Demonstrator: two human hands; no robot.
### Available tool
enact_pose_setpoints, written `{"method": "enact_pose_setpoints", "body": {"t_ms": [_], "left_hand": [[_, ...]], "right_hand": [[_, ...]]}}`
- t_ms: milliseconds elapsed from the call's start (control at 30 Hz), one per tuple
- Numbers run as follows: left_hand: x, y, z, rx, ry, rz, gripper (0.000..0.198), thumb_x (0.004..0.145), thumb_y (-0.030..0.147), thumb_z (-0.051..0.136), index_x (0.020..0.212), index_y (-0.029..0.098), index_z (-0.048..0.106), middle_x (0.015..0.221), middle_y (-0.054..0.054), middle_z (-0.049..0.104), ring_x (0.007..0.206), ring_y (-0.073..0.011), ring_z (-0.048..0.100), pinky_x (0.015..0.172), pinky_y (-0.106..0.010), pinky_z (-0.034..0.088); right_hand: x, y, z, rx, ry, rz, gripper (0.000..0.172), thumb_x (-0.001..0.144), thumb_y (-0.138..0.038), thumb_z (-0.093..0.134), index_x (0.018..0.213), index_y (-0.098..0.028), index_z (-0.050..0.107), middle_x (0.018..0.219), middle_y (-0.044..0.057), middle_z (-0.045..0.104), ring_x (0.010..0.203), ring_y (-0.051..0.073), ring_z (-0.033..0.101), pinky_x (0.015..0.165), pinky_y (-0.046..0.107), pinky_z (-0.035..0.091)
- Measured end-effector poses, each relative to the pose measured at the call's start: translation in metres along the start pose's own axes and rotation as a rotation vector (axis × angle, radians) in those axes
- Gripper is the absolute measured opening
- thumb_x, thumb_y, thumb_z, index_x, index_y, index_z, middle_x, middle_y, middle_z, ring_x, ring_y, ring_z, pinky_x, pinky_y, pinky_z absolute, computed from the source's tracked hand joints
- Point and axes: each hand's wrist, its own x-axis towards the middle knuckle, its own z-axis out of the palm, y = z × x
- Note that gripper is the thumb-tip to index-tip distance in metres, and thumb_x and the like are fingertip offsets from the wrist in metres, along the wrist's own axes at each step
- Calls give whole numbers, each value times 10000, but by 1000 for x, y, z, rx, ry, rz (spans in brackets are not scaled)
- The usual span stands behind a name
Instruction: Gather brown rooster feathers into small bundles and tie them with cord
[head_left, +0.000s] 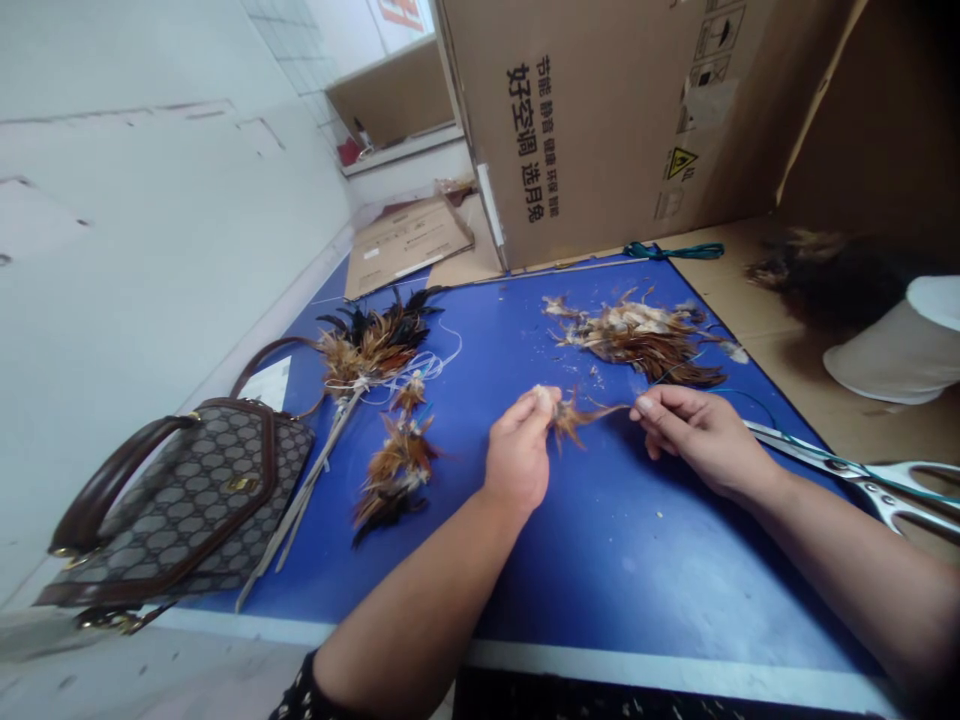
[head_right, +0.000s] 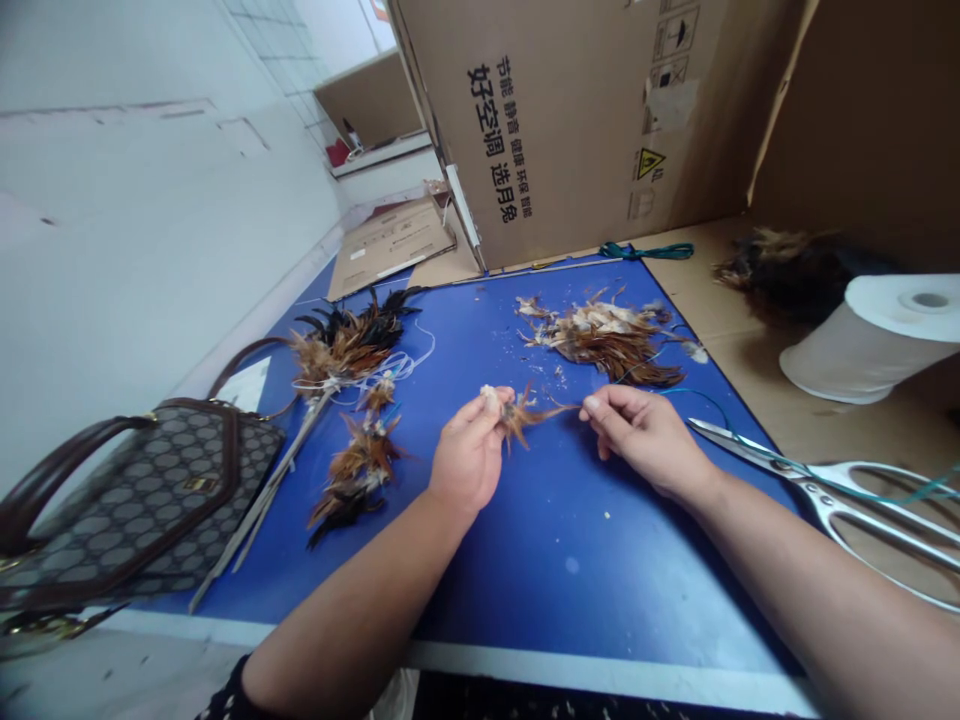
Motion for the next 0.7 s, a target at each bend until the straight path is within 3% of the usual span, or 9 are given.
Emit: {"method": "enact_pose_setpoints", "body": {"t_ms": [100, 167, 267, 367, 467, 700], "left_hand": [[-4, -1, 0, 50, -81, -39, 306, 818, 425, 859, 907, 136, 814, 997, -106, 770, 957, -198, 692, 962, -376, 507], [-9, -3, 1, 126, -193, -91, 314, 864, 439, 816, 894, 126, 806, 945, -114, 774, 850, -190, 697, 858, -363, 533], [-16, -7, 2, 186, -309, -187, 334, 884, 454, 792, 887, 120, 785, 855, -104, 763, 754, -181, 695, 753, -343, 543], [-19, -12, 3, 204, -343, -240, 327, 859, 441, 818, 876, 118, 768, 774, -76, 740, 694, -164, 691, 735, -330, 546], [-19, -16, 1, 236, -375, -248, 329, 864, 434, 812, 901, 110, 769, 763, -71, 735, 679, -149, 686, 726, -306, 538], [-18, -19, -3, 315, -389, -197, 328, 908, 420, 752, 847, 98, 765, 772, -90, 741, 674, -134, 651, 678, -273, 502]], "right_hand": [[-1, 1, 1, -12, 173, -45, 405, 941, -606, 680, 894, -204, 684, 679, -3, 587, 539, 125, 552, 517, 273, 417], [-4, -3, 3, -55, 202, -93, 355, 947, -573, 687, 941, -219, 711, 709, 6, 610, 553, 132, 559, 524, 283, 441], [-11, -11, 7, -156, 105, -230, 299, 972, -482, 685, 1148, -254, 765, 919, 61, 717, 624, 151, 609, 593, 317, 527], [-13, -13, 12, -247, -29, -412, 324, 1004, -368, 655, 1303, -291, 752, 1077, 94, 752, 863, 216, 691, 806, 393, 597], [-11, -7, 16, -268, -100, -557, 362, 1017, -268, 633, 1366, -296, 724, 1049, 88, 768, 1007, 234, 693, 909, 413, 588], [-7, -2, 20, -264, -174, -651, 454, 1034, -157, 582, 1451, -322, 653, 880, 39, 730, 911, 179, 679, 838, 335, 585]]}}
